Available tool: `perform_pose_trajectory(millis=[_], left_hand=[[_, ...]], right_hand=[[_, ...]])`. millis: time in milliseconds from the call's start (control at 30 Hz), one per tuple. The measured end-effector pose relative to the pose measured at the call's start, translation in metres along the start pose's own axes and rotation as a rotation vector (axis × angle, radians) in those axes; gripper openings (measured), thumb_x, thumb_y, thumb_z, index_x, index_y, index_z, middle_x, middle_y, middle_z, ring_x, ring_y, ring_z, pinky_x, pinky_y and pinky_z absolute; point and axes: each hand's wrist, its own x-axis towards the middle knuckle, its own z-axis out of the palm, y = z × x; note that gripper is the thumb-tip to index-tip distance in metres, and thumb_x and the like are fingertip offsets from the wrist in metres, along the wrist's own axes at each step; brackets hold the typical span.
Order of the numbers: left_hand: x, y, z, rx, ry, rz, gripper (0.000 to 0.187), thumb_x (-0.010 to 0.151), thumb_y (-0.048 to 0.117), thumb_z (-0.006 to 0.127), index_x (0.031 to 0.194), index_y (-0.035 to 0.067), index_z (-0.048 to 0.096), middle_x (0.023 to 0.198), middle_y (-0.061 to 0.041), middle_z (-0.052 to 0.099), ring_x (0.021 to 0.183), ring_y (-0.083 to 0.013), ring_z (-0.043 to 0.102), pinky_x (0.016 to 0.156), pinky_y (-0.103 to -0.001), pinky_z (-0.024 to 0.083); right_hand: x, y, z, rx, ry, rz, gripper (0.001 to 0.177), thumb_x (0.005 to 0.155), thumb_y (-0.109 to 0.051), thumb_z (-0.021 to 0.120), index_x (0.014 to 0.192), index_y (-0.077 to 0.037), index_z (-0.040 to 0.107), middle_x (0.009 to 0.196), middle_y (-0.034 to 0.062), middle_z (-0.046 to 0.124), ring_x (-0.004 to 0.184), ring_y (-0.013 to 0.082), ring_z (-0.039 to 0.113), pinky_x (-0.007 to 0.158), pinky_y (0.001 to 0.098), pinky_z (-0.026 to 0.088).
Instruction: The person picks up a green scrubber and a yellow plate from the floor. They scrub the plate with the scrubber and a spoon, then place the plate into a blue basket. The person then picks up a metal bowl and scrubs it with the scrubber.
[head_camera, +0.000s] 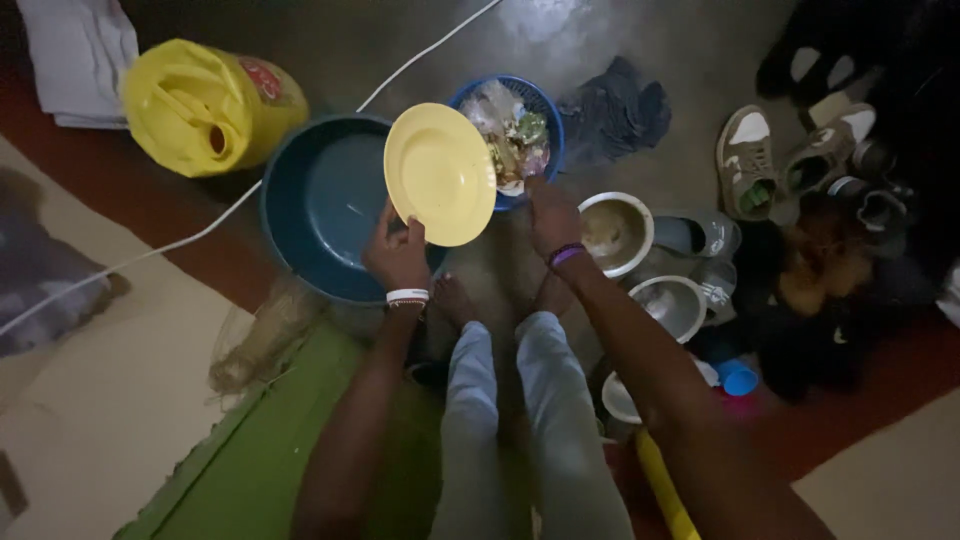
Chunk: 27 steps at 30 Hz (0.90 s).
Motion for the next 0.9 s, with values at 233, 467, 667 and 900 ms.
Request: perform_pose_trajectory(millis=[233, 467, 667, 900], left_hand=[[0.005, -0.017, -0.003, 0.052, -0.002, 0.019, 0.039, 0.079, 0.0, 0.06, 0.117, -0.003, 0.055, 0.099, -0.014, 0.066, 0.077, -0.0129, 0.065, 0.064, -0.026, 0.053], [0.011, -0.017, -0.004, -0.016, -0.028, 0.01, 0.039, 0.081, 0.001, 0.059, 0.119, -0.004, 0.053, 0.101, -0.016, 0.066, 0.079, -0.0147, 0.065, 0.065, -0.026, 0.054], [0.013, -0.022, 0.001, -0.31, -0.076, -0.163, 0.045, 0.082, 0.002, 0.058, 0.124, -0.003, 0.046, 0.11, -0.016, 0.061, 0.087, -0.0182, 0.064, 0.064, -0.028, 0.057], [0.002, -0.034, 0.011, -0.352, -0.116, -0.213, 0.046, 0.081, 0.004, 0.059, 0.124, -0.001, 0.045, 0.112, -0.016, 0.058, 0.09, -0.0185, 0.062, 0.061, -0.027, 0.057]], right_hand=[[0.0, 0.019, 0.016, 0.022, -0.016, 0.035, 0.036, 0.076, -0.012, 0.051, 0.111, -0.009, 0.054, 0.104, 0.0198, 0.058, 0.094, 0.0399, 0.054, 0.079, 0.0479, 0.043], [-0.011, 0.031, 0.018, 0.116, 0.078, 0.358, 0.025, 0.084, -0.016, 0.049, 0.107, -0.008, 0.055, 0.092, 0.0216, 0.06, 0.085, 0.0412, 0.056, 0.073, 0.0494, 0.043], [-0.013, 0.058, 0.036, 0.315, 0.207, 0.228, 0.021, 0.085, -0.023, 0.053, 0.097, -0.006, 0.057, 0.086, 0.0175, 0.062, 0.081, 0.0348, 0.06, 0.066, 0.0401, 0.047], [-0.015, 0.012, 0.005, 0.722, 0.172, 0.549, 0.034, 0.081, -0.036, 0.064, 0.076, -0.003, 0.06, 0.062, -0.0002, 0.056, 0.058, 0.006, 0.049, 0.055, 0.0233, 0.04]])
